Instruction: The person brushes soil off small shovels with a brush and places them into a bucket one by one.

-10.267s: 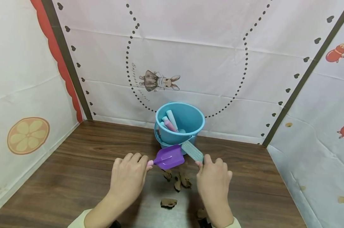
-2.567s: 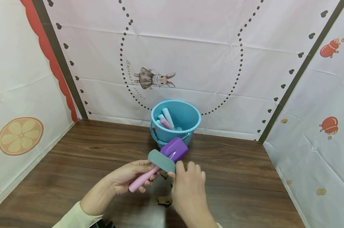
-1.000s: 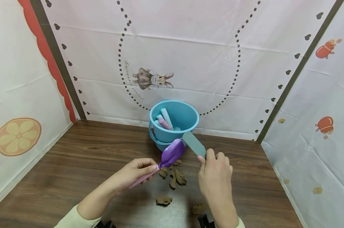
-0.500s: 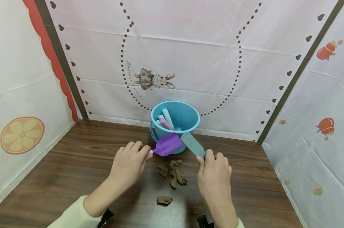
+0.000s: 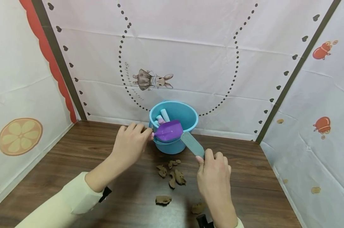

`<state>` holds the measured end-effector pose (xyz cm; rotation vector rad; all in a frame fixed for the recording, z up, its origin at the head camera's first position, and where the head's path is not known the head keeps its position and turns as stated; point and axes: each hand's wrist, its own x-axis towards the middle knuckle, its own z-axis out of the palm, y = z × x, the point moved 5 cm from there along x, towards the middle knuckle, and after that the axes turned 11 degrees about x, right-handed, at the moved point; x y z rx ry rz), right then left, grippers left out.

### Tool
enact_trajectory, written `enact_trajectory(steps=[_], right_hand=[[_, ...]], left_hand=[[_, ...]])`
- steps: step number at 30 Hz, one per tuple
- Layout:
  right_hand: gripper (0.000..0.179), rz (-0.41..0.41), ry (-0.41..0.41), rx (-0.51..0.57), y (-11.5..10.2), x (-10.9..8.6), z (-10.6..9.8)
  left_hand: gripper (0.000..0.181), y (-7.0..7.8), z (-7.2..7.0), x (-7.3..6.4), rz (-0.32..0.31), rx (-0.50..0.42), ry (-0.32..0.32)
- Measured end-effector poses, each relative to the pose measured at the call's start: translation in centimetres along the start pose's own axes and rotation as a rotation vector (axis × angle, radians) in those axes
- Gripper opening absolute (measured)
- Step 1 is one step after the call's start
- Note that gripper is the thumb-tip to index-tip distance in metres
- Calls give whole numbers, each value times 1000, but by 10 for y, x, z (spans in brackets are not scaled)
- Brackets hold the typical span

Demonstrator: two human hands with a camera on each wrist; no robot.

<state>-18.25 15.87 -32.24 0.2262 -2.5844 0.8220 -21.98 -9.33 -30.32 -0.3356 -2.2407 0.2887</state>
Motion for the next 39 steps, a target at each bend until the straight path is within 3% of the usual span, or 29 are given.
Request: enact_trajectory(steps=[10,17,23,29,34,39], right_hand=[[27,25,-45,-4,3,-2,4],[28,21,-38,-3,3,0,4],[29,16,-46,8,0,3,5],[29,25,-47,6,1,3,4],[30,28,-49,7,1,3,4],[30,20,-44,7,2,3,4]], left_hand=[[18,0,37,50,-7,126,-170],[19,7,68,87,21,116,-335],[20,16,84,110,64,146,-449],[23,29,97,123,115,151,-539],[24,33,108,122,111,124,-605],[24,35,114,120,108,73,-609]])
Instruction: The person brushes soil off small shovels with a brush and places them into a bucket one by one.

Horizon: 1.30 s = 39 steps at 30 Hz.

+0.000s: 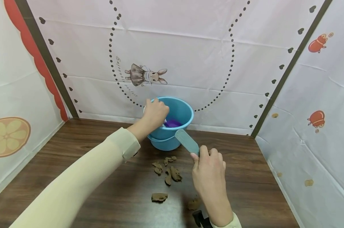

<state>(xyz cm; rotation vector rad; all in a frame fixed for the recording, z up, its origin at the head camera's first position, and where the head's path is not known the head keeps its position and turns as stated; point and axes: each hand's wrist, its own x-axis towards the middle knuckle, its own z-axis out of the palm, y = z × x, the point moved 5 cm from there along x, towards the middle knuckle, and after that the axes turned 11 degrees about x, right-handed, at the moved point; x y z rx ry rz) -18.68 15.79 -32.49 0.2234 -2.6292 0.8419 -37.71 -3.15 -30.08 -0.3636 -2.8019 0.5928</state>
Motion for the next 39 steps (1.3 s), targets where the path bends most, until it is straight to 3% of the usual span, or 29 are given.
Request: enact_trajectory(steps=[5,16,22,26,33,36,39], right_hand=[[29,-2,-1,-1,0,0,0],[29,-13,2,-2,-1,2,2],[30,-20,-1,-4,-2,1,3],[30,-25,-1,-4,-3,1,2],[29,-32,-24,5,-5,-1,4],[30,-44,-17,4,-5,-2,4],[31,-60,-3,7,-6,-2,4]], left_hand=[[22,-1,-1,1,-6,-7,33],[19,-6,-8,-3,-11,-22,12],[27,-17,-19,-21,-40,-114,59],[33,-27,-25,-53,-76,-196,144],[40,-38,-20,-141,-88,-355,292],[39,-40,-17,-174,-117,-423,324],[38,-43,-16,-198,-160,-466,327]])
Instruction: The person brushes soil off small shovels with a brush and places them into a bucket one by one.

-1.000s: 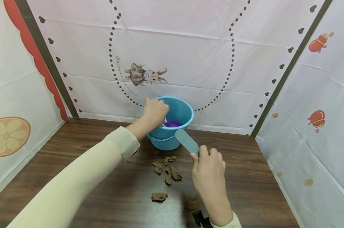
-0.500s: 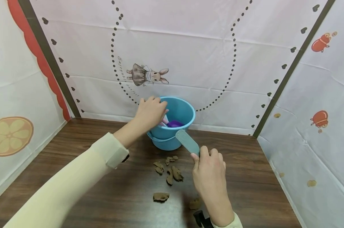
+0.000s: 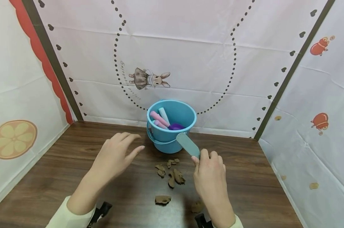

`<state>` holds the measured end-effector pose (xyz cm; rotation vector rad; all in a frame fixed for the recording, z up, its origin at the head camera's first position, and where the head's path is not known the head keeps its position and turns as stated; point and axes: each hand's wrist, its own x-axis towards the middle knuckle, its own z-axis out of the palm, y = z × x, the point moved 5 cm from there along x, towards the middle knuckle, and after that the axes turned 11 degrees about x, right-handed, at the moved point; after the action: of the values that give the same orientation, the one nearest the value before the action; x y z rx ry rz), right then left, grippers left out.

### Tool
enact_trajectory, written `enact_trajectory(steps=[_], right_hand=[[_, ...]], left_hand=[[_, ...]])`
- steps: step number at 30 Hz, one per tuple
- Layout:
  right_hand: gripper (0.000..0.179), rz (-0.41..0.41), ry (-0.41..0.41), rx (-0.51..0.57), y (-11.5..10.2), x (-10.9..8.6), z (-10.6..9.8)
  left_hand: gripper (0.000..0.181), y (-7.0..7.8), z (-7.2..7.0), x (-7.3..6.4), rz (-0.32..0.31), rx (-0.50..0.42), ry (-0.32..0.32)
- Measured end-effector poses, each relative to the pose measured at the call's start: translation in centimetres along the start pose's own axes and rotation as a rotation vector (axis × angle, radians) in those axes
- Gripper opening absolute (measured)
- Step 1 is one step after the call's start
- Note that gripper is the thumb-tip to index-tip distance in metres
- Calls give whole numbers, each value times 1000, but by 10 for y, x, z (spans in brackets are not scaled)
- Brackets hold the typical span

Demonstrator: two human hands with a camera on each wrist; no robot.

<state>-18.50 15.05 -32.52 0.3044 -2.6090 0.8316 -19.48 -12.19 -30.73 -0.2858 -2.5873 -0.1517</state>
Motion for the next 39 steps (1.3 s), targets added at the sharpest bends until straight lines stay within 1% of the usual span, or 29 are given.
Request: enact_trajectory(steps=[3,6,13,17,19,22,25,27,32,36,39], right_hand=[[30,-12,11,-2,1,0,0],[29,-17,15,-2,1,-1,0],[29,-29,27,-21,2,-1,1],[30,-41,-4,-44,3,0,4],[30,-37,-36,-72,6,0,7],[30,4,-113,-116,18,1,15],[29,72,-193,-146,38,1,28],[28,133,-244,-157,54,0,37],[27,239,-367,-186,86,-11,56],[32,277,-427,-217,101,-19,67],[38,302,-471,-256,109,-23,74]], left_hand=[[36,-1,-2,-12,-13,-17,9],[35,1,-2,-17,-1,-18,10],[35,-1,0,-17,1,-8,-3],[37,-4,-2,-18,0,5,-11],[37,-5,-2,-19,0,7,-12],[37,-3,-2,-18,-7,5,-17],[37,1,-2,-17,-16,9,-34],[37,4,-2,-15,-18,12,-50],[37,10,-1,-15,-26,16,-90],[38,12,1,-16,-38,26,-115],[40,13,3,-17,-34,30,-127]])
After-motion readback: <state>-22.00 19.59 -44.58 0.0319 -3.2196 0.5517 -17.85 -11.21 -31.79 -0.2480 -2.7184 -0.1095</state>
